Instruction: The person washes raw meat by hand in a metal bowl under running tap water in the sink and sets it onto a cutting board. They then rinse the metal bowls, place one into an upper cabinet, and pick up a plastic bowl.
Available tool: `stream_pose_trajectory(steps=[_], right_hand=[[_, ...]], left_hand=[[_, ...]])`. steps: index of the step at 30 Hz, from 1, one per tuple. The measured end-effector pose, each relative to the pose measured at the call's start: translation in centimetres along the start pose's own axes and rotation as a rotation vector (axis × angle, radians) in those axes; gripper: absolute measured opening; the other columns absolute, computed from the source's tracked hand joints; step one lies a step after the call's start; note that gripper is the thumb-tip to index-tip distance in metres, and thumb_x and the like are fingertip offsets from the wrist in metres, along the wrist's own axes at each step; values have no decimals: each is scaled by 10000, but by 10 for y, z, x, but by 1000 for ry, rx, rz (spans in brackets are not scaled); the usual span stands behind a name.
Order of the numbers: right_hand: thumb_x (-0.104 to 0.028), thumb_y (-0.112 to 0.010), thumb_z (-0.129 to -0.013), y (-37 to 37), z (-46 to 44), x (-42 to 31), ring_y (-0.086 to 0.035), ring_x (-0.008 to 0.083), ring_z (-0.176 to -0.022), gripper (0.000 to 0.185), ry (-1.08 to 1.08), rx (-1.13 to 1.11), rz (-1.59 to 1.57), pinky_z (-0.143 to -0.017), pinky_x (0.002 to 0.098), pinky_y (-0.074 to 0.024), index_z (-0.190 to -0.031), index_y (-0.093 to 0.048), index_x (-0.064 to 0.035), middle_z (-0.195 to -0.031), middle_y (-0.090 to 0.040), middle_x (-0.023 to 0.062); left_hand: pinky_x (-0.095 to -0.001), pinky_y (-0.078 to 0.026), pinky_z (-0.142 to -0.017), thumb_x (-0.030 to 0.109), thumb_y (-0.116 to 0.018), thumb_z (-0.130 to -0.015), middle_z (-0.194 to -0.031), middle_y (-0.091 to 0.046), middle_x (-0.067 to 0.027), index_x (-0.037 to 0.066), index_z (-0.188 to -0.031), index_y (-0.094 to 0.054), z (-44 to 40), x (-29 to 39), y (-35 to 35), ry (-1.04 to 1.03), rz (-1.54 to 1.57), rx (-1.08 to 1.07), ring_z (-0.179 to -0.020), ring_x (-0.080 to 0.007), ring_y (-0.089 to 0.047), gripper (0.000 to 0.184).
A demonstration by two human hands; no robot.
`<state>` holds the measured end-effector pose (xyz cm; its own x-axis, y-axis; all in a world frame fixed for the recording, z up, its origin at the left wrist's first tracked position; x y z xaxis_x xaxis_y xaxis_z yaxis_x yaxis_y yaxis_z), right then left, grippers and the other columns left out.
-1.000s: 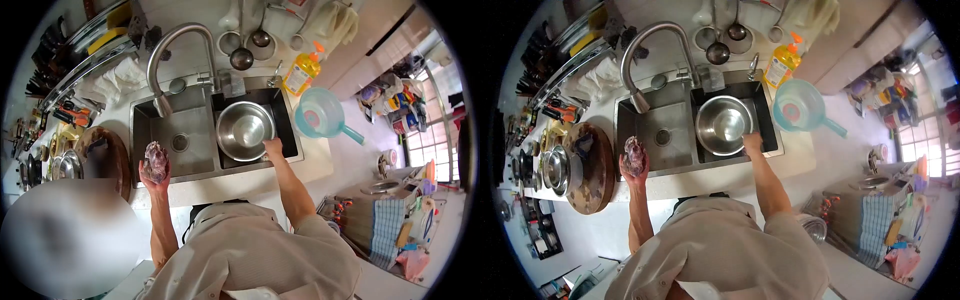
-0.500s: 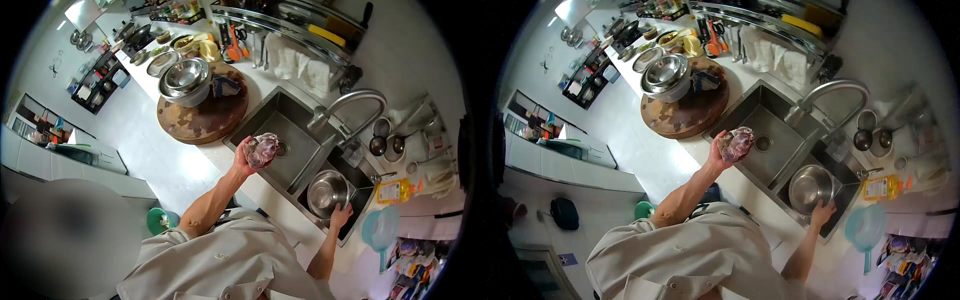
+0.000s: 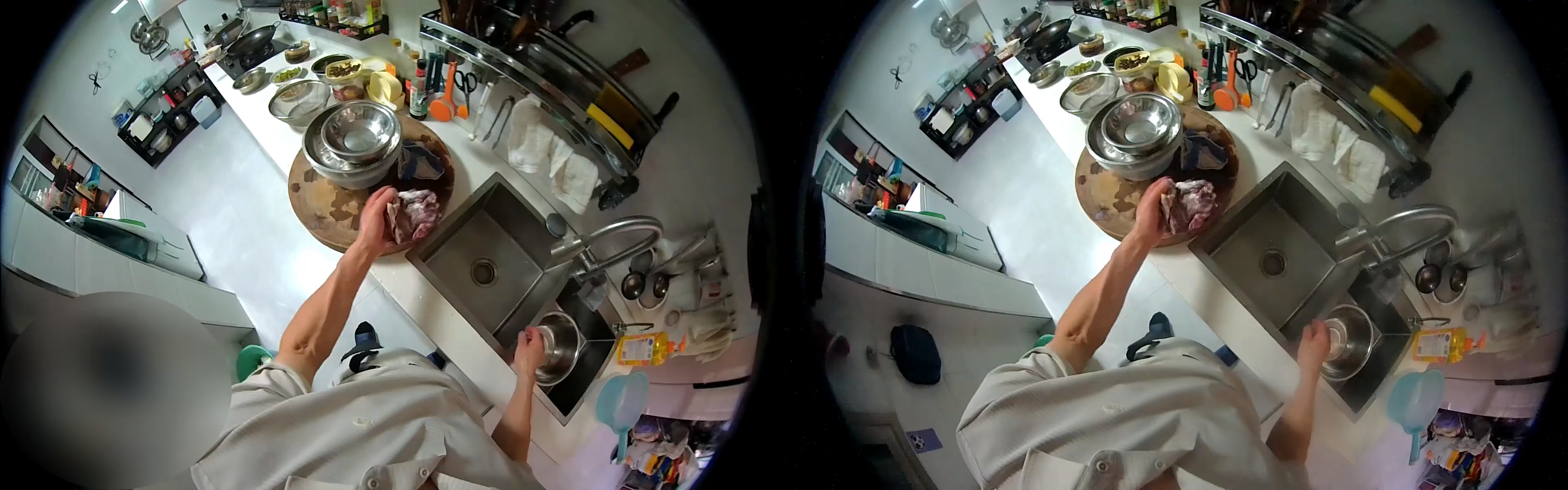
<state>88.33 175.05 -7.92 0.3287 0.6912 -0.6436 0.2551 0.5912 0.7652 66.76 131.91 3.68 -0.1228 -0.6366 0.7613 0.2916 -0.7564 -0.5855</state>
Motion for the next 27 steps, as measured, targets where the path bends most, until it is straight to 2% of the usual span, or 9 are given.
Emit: stream_pose_trajectory(steps=[2, 6, 8, 12, 14, 17, 21, 24, 27], right_hand=[[-149, -631, -847, -2, 9, -36, -623, 377, -995, 343, 39, 14, 151, -893, 444, -482, -1152, -615, 7, -1062, -659, 208], [-179, -629, -865, -14, 32, -62, -623, 359, -969, 262, 97, 149, 398, -908, 425, -475, -1060, -653, -5, -1030, -654, 200], [-179, -628, -859, -20, 28, -67, -617, 373, -967, 249, -110, -73, -17, -926, 434, -465, -1026, -666, 2, -1029, -653, 196], [-153, -639, -847, -10, 12, -162, -615, 379, -974, 244, -300, -224, -122, -927, 420, -467, -1025, -668, 12, -1023, -655, 182], [-167, -637, -854, -24, -5, -183, -595, 340, -1041, 225, 187, -96, 447, -894, 424, -478, -1032, -672, -34, -981, -664, 150], [-155, -656, -842, -47, -11, -240, -587, 334, -1056, 238, 492, 67, 281, -891, 408, -482, -1051, -662, -42, -1108, -633, 131], [-122, -664, -829, -72, -37, -306, -575, 331, -1069, 253, 478, -86, 106, -902, 415, -479, -1072, -653, -52, -1193, -590, 121], [-109, -665, -826, -78, -69, -359, -593, 347, -1022, 222, 720, 17, 126, -891, 429, -489, -1041, -661, -52, -1108, -626, 128], [-105, -650, -839, -89, -98, -401, -617, 360, -947, 175, 854, -198, 43, -855, 437, -503, -1001, -675, -42, -983, -657, 146]], left_hand=[[-324, -467, -899, 272, -689, -881, -1158, -626, -107, -4, -1265, -568, -25, -4, 63, -338, -444, 238, -1041, -183, -573, 488], [-272, -479, -785, 190, -674, -886, -1059, -651, -74, -23, -1221, -593, -30, 8, 118, -220, -435, 186, -887, -140, -592, 405], [-262, -488, -732, 150, -645, -897, -985, -661, -63, -18, -1160, -629, -29, 14, 125, -216, -512, 141, -829, -133, -601, 312], [-256, -482, -700, 163, -647, -896, -950, -671, -56, -18, -1105, -658, -27, 29, 131, -175, -465, 101, -802, -122, -599, 276], [-241, -467, -664, 164, -644, -894, -875, -676, -36, -15, -1046, -685, -26, 40, 138, -160, -606, 129, -758, -105, -591, 238], [-240, -425, -575, 170, -634, -886, -733, -632, 2, -19, -938, -702, -15, 63, 139, -150, -574, 130, -646, -79, -540, 208], [-246, -413, -542, 183, -623, -881, -690, -610, -1, -20, -869, -695, -11, 78, 148, -152, -614, 103, -607, -72, -522, 216], [-254, -415, -531, 205, -617, -888, -671, -610, -22, -12, -850, -692, -11, 77, 164, -123, -692, 125, -577, -83, -517, 232], [-274, -448, -528, 168, -580, -900, -666, -625, -46, -9, -920, -690, 4, 95, 168, -91, -877, 139, -563, -110, -553, 209]])
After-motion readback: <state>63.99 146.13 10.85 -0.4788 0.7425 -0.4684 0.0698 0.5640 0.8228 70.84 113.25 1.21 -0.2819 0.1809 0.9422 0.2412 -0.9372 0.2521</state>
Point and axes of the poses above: each hand's wrist, its own z-axis away from the middle knuckle, its own y-axis out of the back of the hand, x = y × z, the point moved 2 cm from there along -z, towards the middle knuckle
